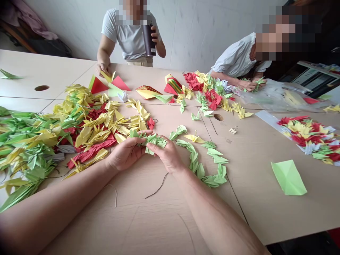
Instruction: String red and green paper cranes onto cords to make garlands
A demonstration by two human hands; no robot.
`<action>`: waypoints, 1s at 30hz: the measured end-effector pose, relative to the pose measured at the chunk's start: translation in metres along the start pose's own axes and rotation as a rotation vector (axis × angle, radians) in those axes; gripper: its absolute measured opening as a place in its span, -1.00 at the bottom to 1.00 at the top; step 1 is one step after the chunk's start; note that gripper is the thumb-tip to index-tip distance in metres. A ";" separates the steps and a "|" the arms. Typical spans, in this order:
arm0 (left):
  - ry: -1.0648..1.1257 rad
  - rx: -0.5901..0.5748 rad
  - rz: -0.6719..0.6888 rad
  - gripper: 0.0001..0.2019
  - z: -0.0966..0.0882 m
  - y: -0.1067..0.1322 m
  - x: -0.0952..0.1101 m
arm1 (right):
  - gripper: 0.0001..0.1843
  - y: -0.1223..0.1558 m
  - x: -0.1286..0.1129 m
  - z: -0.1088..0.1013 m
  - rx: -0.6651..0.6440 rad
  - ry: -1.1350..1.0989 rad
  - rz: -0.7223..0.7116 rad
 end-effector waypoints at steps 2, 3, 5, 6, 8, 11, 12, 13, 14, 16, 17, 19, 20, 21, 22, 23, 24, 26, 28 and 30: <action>0.031 0.027 -0.031 -0.70 -0.001 0.000 0.000 | -0.67 0.001 -0.002 0.001 0.004 -0.014 0.005; 0.044 0.035 -0.043 -0.70 -0.001 0.001 0.000 | -0.68 0.001 -0.002 0.001 0.001 -0.022 0.006; 0.056 0.025 -0.052 -0.69 0.000 0.001 0.000 | -0.70 0.002 -0.002 0.002 -0.001 -0.029 0.006; 0.051 0.005 -0.050 -0.69 0.001 0.001 0.001 | -0.69 0.003 -0.002 0.001 -0.007 -0.026 0.004; 0.021 -0.047 -0.038 -0.68 0.003 0.002 0.001 | -0.70 0.003 0.000 0.002 -0.040 -0.008 -0.006; -0.036 -0.083 -0.026 -0.65 0.006 0.004 0.000 | -0.74 0.002 0.002 0.003 -0.112 0.018 -0.030; -0.048 -0.084 -0.021 -0.64 0.006 0.005 0.000 | -0.75 0.002 0.002 0.003 -0.118 0.021 -0.036; -0.054 -0.087 -0.014 -0.64 0.006 0.005 -0.001 | -0.75 0.002 0.001 0.002 -0.108 0.019 -0.039; -0.057 -0.092 -0.005 -0.64 0.006 0.005 -0.001 | -0.75 0.002 0.001 0.001 -0.089 0.012 -0.038; -0.051 -0.101 0.015 -0.61 0.006 0.004 -0.001 | -0.73 0.001 -0.001 0.000 -0.042 -0.007 -0.026; -0.044 -0.096 0.024 -0.58 0.005 0.003 -0.001 | -0.73 0.002 -0.002 0.000 -0.025 -0.013 -0.016; -0.033 -0.060 0.040 -0.52 0.003 0.001 -0.002 | -0.71 0.002 -0.003 0.000 -0.003 -0.015 -0.007; -0.030 -0.033 0.050 -0.50 0.002 0.000 -0.002 | -0.71 0.002 -0.003 0.000 0.001 -0.007 -0.008; -0.031 -0.005 0.062 -0.50 0.002 0.000 -0.001 | -0.71 0.002 -0.002 0.000 -0.002 0.003 -0.013; -0.037 0.022 0.075 -0.51 0.001 0.000 -0.001 | -0.72 0.002 -0.002 0.000 -0.008 0.012 -0.023; -0.048 0.046 0.086 -0.53 0.001 0.000 -0.001 | -0.72 0.002 -0.001 0.000 -0.015 0.021 -0.037; -0.064 0.065 0.090 -0.55 0.001 0.000 -0.001 | -0.73 0.002 0.001 -0.001 -0.021 0.030 -0.052; -0.104 0.078 0.072 -0.60 0.000 0.001 -0.003 | -0.74 0.002 0.003 -0.003 -0.025 0.051 -0.083; -0.142 0.064 0.034 -0.65 -0.001 0.002 -0.006 | -0.76 0.002 0.003 -0.004 -0.019 0.076 -0.114; -0.144 0.071 0.027 -0.71 -0.005 0.002 -0.009 | -0.76 0.002 0.002 -0.004 -0.023 0.099 -0.143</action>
Point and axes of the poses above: each hand's wrist, its own y-axis away from the middle knuckle, its own z-axis out of the palm, x = y × z, the point moved 5 cm from there along -y, towards the middle knuckle, and after that the axes turned 9 degrees about -y, right-handed, at the moved point
